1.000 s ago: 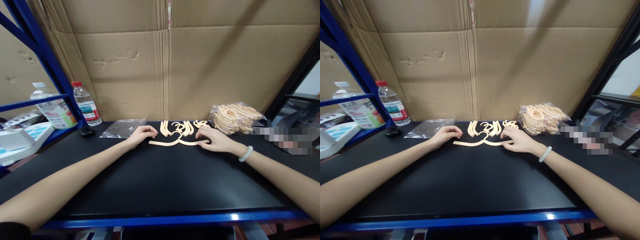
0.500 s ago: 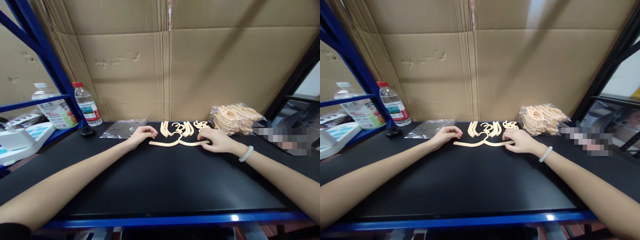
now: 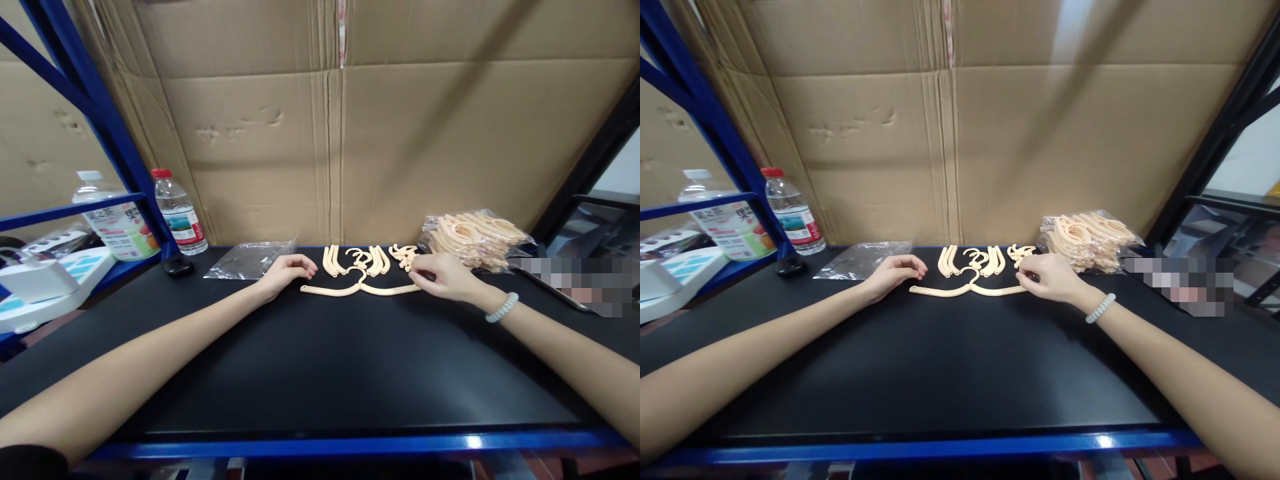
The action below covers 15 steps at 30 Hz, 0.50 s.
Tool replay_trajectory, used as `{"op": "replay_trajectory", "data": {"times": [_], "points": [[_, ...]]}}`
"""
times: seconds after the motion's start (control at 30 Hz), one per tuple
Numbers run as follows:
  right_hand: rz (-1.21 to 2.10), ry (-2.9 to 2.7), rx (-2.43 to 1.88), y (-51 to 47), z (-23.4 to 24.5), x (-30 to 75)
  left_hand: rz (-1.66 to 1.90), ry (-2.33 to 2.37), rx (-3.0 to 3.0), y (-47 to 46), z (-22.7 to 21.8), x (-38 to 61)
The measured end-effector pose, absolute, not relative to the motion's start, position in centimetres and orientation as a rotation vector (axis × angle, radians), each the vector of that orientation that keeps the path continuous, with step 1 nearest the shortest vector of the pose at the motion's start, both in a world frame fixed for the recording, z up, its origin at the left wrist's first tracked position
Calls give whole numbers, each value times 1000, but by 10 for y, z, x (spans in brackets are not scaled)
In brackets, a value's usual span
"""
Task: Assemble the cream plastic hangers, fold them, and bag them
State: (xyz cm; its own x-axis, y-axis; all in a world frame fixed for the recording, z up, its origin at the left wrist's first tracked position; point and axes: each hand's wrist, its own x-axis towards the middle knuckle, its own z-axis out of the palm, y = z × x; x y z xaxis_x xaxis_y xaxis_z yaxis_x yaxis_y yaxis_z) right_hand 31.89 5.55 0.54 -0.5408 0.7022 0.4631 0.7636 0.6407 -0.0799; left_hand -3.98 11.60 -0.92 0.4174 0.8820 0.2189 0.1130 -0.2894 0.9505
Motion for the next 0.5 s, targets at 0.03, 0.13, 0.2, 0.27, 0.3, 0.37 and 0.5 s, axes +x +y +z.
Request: {"op": "replay_trajectory", "data": {"times": [0.03, 0.13, 0.2, 0.27, 0.3, 0.37, 0.5], "points": [[-184, -2406, -1165, 56, 5, 319, 985, 874, 1698, 116, -9, -40], [-207, -2411, -1198, 57, 4, 318, 976, 870, 1703, 115, -8, -39], [-237, -2431, -1205, 57, 4, 318, 971, 870, 1705, 115, -7, -39], [-274, -2461, -1199, 56, 5, 318, 968, 871, 1708, 114, -7, -39], [-290, -2474, -1194, 56, 6, 318, 966, 872, 1711, 114, -6, -39], [-316, -2486, -1183, 55, 8, 318, 964, 875, 1719, 114, -7, -39], [-342, -2491, -1183, 54, 10, 317, 960, 881, 1733, 114, -7, -39]]}}
